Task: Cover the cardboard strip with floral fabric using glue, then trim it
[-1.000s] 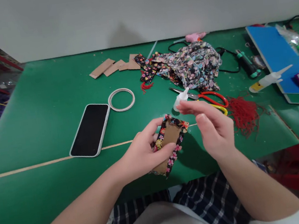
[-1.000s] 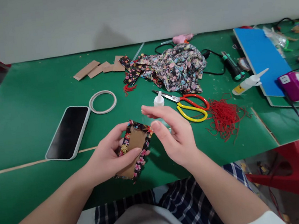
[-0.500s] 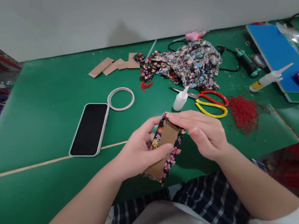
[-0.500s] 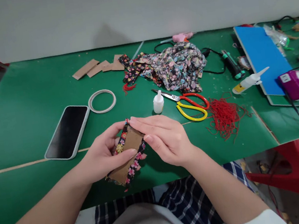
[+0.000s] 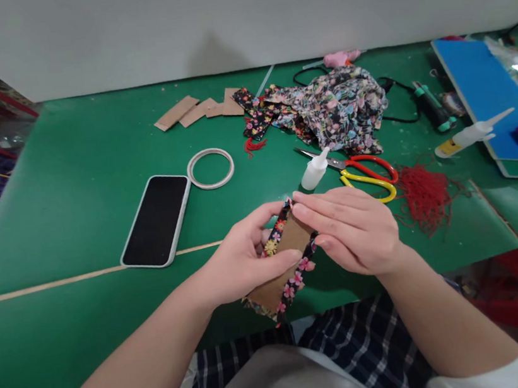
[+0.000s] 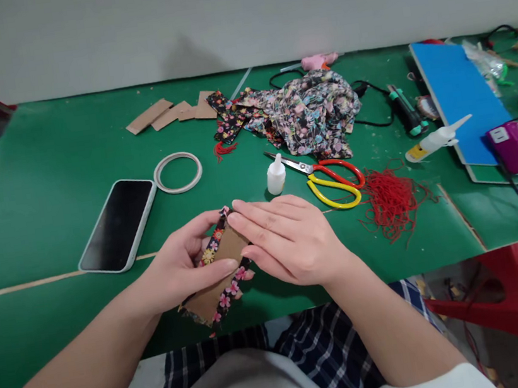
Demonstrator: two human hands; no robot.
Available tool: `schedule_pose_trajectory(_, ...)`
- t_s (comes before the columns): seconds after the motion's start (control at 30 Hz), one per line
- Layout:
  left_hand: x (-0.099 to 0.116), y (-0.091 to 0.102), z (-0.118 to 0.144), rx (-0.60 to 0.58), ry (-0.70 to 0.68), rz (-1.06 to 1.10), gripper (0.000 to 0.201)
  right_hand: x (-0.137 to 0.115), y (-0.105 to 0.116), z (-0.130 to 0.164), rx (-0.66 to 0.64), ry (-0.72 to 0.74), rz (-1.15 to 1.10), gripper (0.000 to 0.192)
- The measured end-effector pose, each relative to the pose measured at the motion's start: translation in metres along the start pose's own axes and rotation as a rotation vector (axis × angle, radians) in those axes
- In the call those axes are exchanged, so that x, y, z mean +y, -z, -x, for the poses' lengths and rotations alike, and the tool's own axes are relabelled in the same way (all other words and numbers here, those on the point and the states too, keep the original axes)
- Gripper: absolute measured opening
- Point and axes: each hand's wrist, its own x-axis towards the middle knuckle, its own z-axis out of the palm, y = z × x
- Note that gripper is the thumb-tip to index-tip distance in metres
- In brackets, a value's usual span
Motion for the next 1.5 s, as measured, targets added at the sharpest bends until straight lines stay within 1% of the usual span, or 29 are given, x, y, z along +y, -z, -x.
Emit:
schedule_pose_trajectory(0.17, -0.002, 0.002, -0.002, 0.004, -0.012, -0.035, 0.05, -0.001, 0.001, -0.001, -0.024, -0.024, 0.085, 0.04)
schedule_pose_trajectory(0.23, -0.002, 0.003, -0.003, 0.012, -0.05, -0.074, 0.048, -0.001, 0.002, -0.002, -0.015, -0.049, 0.05, 0.04)
schedule_pose_trajectory(0.3, -0.002, 0.004, -0.003, 0.017, -0.075, -0.114, 0.046, -0.004, 0.004, -0.002, 0.003, -0.089, -0.031, 0.037)
schedule_pose_trajectory(0.33, -0.002, 0.004, -0.004, 0.017, -0.077, -0.125, 0.045, -0.005, 0.005, -0.002, 0.028, -0.117, -0.083, 0.036)
schedule_pose_trajectory(0.4, -0.001, 0.004, -0.004, 0.012, -0.076, -0.132, 0.043, -0.008, 0.006, -0.002, 0.13, -0.199, -0.189, 0.034)
schedule_pose_trajectory(0.47, -0.001, 0.003, -0.004, -0.004, -0.09, -0.141, 0.041, -0.011, 0.005, -0.001, 0.233, -0.312, -0.279, 0.035)
schedule_pose_trajectory(0.5, -0.001, 0.002, -0.003, -0.013, -0.1, -0.155, 0.04, -0.011, 0.004, -0.001, 0.251, -0.367, -0.318, 0.036)
schedule_pose_trajectory(0.53, -0.001, 0.001, -0.003, -0.018, -0.107, -0.176, 0.04, -0.011, 0.003, -0.001, 0.235, -0.413, -0.352, 0.036)
schedule_pose_trajectory(0.6, -0.002, 0.001, -0.002, -0.02, -0.109, -0.22, 0.041, -0.01, -0.001, 0.0, 0.146, -0.447, -0.413, 0.039)
schedule_pose_trajectory(0.7, -0.002, 0.001, -0.002, -0.036, -0.104, -0.257, 0.044, -0.009, -0.005, -0.001, 0.063, -0.405, -0.472, 0.04)
schedule_pose_trajectory(0.87, 0.001, 0.001, -0.001, -0.051, -0.153, -0.296, 0.046, -0.008, -0.008, 0.0, 0.074, -0.344, -0.458, 0.039)
schedule_pose_trajectory(0.93, 0.002, 0.001, 0.0, -0.054, -0.155, -0.293, 0.046, -0.007, -0.009, 0.0, 0.077, -0.295, -0.437, 0.04)
schedule_pose_trajectory(1.03, 0.004, 0.001, 0.001, -0.078, -0.128, -0.261, 0.048, -0.005, -0.007, 0.001, 0.074, -0.197, -0.364, 0.041)
schedule_pose_trajectory(1.17, 0.004, 0.002, 0.003, -0.143, -0.053, -0.162, 0.048, -0.001, -0.003, 0.0, 0.045, -0.083, -0.183, 0.039)
schedule_pose_trajectory(1.23, 0.005, 0.003, 0.003, -0.173, -0.012, -0.116, 0.046, 0.0, 0.0, 0.0, 0.022, -0.042, -0.111, 0.041)
schedule_pose_trajectory(1.37, 0.005, 0.004, 0.003, -0.191, 0.021, -0.08, 0.046, -0.001, 0.003, 0.0, -0.008, 0.008, -0.049, 0.046)
schedule_pose_trajectory(1.5, 0.006, 0.003, 0.002, -0.176, 0.014, -0.08, 0.045, -0.002, 0.003, 0.0, -0.022, 0.013, -0.037, 0.045)
